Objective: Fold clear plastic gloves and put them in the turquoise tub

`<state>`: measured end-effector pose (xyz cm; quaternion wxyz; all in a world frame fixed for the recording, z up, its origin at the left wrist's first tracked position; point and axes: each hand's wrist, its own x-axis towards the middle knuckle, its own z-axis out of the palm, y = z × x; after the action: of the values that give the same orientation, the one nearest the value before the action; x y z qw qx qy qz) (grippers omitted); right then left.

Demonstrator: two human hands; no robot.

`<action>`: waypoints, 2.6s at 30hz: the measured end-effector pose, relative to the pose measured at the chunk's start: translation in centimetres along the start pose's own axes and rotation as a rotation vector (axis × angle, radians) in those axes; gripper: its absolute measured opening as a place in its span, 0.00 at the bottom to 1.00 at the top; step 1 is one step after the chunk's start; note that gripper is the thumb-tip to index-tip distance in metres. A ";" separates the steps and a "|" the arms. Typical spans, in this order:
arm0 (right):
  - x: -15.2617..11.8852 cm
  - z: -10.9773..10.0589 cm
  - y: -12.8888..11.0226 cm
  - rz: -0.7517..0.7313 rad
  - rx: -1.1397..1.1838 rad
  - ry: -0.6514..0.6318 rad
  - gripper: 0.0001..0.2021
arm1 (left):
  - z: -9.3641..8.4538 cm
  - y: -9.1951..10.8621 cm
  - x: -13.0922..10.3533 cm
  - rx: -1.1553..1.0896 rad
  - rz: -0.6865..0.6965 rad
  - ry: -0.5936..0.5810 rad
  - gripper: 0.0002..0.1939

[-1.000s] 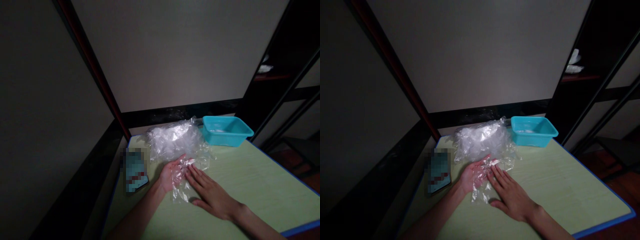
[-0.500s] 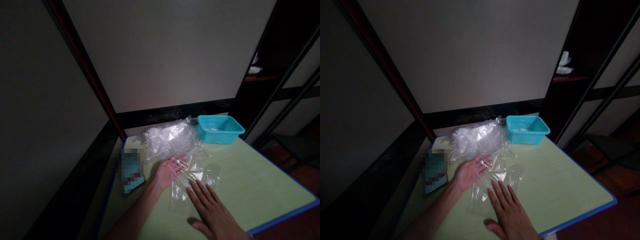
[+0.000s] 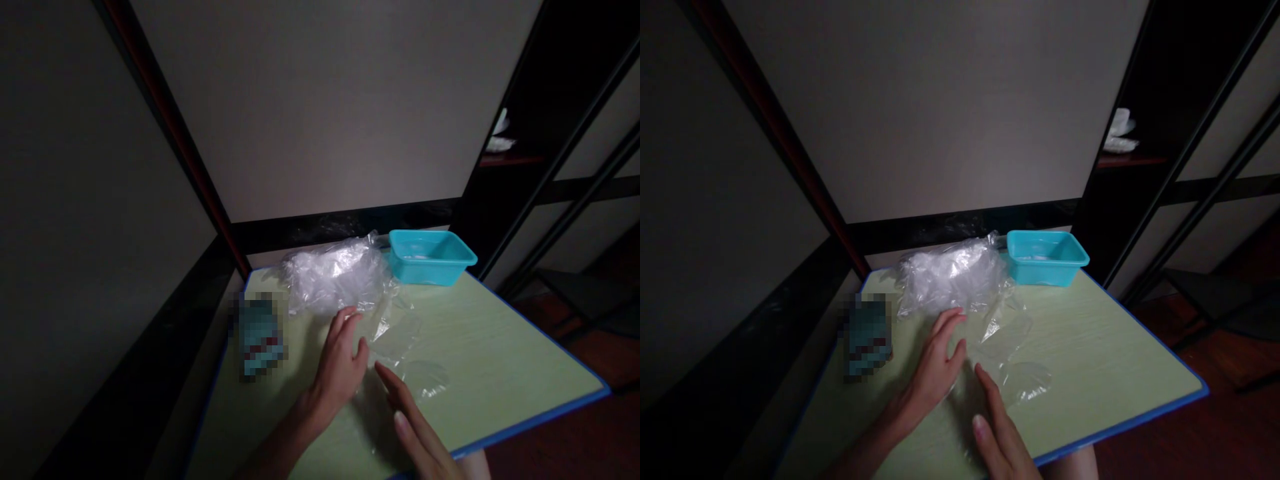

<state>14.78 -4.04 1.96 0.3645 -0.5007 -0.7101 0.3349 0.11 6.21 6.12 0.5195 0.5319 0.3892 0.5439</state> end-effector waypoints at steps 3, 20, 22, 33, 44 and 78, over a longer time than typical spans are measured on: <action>-0.1 -0.5 -0.4 0.002 0.144 0.068 0.23 | 1.8 0.0 -3.1 0.122 -0.063 -0.115 0.23; -1.1 -2.4 3.1 -0.421 -0.825 -0.109 0.47 | -3.1 -1.1 -7.3 1.241 0.204 -0.576 0.29; -1.1 -2.5 3.0 -0.455 -0.840 -0.137 0.50 | -3.9 -0.8 -7.2 1.241 0.212 -0.594 0.29; -1.6 -1.9 3.4 -0.379 -1.102 0.042 0.41 | -5.1 -0.2 -7.1 1.177 0.214 -0.604 0.36; -1.8 -1.7 4.3 -0.462 -1.157 0.132 0.40 | 4.6 -2.5 -8.5 0.851 0.107 -0.569 0.41; -1.7 -6.5 3.9 -0.320 -0.785 0.000 0.36 | -4.5 -3.3 -9.0 1.630 0.639 -0.645 0.29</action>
<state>22.57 -3.93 1.74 0.1938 -0.4849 -0.8525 -0.0219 -4.76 -1.53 0.79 -0.1054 0.9394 0.3230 0.0459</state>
